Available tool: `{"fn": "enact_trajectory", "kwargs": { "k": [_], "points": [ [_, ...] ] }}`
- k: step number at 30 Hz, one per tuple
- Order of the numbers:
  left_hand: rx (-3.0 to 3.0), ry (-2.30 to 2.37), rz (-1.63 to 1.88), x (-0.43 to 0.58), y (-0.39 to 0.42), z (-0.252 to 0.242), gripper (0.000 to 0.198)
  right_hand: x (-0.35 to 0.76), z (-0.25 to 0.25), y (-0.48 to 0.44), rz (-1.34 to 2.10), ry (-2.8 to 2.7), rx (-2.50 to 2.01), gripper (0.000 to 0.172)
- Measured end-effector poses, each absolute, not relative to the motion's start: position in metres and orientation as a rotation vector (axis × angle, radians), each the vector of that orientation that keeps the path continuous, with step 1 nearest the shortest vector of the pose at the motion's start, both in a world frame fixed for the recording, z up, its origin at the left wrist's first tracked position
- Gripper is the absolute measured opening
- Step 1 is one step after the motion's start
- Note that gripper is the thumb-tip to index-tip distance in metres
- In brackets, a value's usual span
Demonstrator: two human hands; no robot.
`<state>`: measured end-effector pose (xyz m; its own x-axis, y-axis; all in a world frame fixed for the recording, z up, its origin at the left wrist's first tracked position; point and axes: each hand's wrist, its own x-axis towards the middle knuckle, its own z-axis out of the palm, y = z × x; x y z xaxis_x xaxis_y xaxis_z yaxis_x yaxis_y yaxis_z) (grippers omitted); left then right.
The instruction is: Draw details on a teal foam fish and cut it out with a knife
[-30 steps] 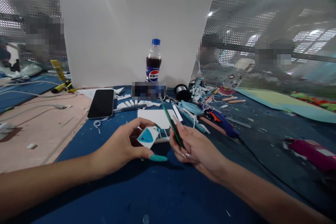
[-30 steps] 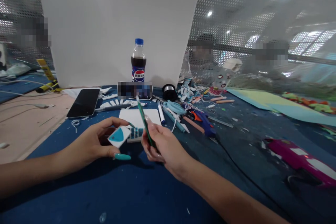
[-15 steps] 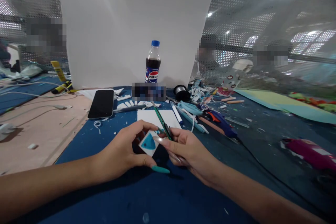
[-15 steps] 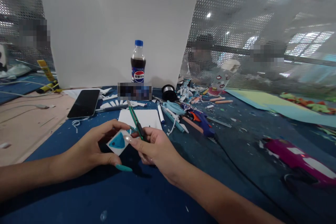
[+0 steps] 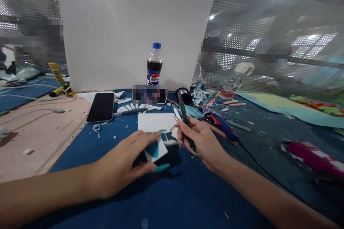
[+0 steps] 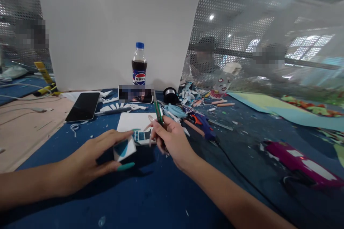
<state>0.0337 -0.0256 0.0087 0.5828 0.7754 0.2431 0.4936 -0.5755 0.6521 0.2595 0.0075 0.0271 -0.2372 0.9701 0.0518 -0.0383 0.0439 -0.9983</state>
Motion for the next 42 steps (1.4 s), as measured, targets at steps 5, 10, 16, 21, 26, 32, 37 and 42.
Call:
{"fn": "enact_trajectory", "kwargs": {
  "k": [5, 10, 16, 21, 26, 32, 37, 42],
  "points": [
    [2.546, 0.861, 0.349, 0.038, -0.031, 0.016, 0.053, 0.262, 0.028, 0.009, 1.368, -1.348, -1.028, 0.036],
    [2.545, 0.909, 0.266, 0.036, -0.028, 0.014, 0.054, 0.265, 0.025, 0.010, 1.351, -1.350, -1.045, 0.038],
    [2.682, 0.996, 0.438, 0.028, -0.030, 0.005, 0.053, 0.271, 0.025, 0.013, 1.251, -1.631, -1.054, 0.046],
    [2.786, 1.066, 0.475, 0.010, -0.043, 0.007, 0.056, 0.278, 0.035, 0.013, 0.985, -1.929, -1.148, 0.032],
    [2.871, 1.040, 0.352, 0.003, -0.069, 0.015, 0.072, 0.284, 0.042, 0.013, 0.706, -2.293, -1.140, 0.042],
    [2.839, 0.906, 0.289, 0.008, -0.071, 0.011, 0.073, 0.283, 0.039, 0.015, 0.440, -2.478, -0.996, 0.045],
    [2.764, 1.155, 0.352, 0.011, -0.076, 0.012, 0.063, 0.281, 0.029, 0.017, 0.395, -2.534, -0.952, 0.044],
    [2.736, 1.197, 0.394, 0.012, -0.082, 0.011, 0.060, 0.283, 0.026, 0.017, 0.286, -2.592, -0.985, 0.042]
  ]
}}
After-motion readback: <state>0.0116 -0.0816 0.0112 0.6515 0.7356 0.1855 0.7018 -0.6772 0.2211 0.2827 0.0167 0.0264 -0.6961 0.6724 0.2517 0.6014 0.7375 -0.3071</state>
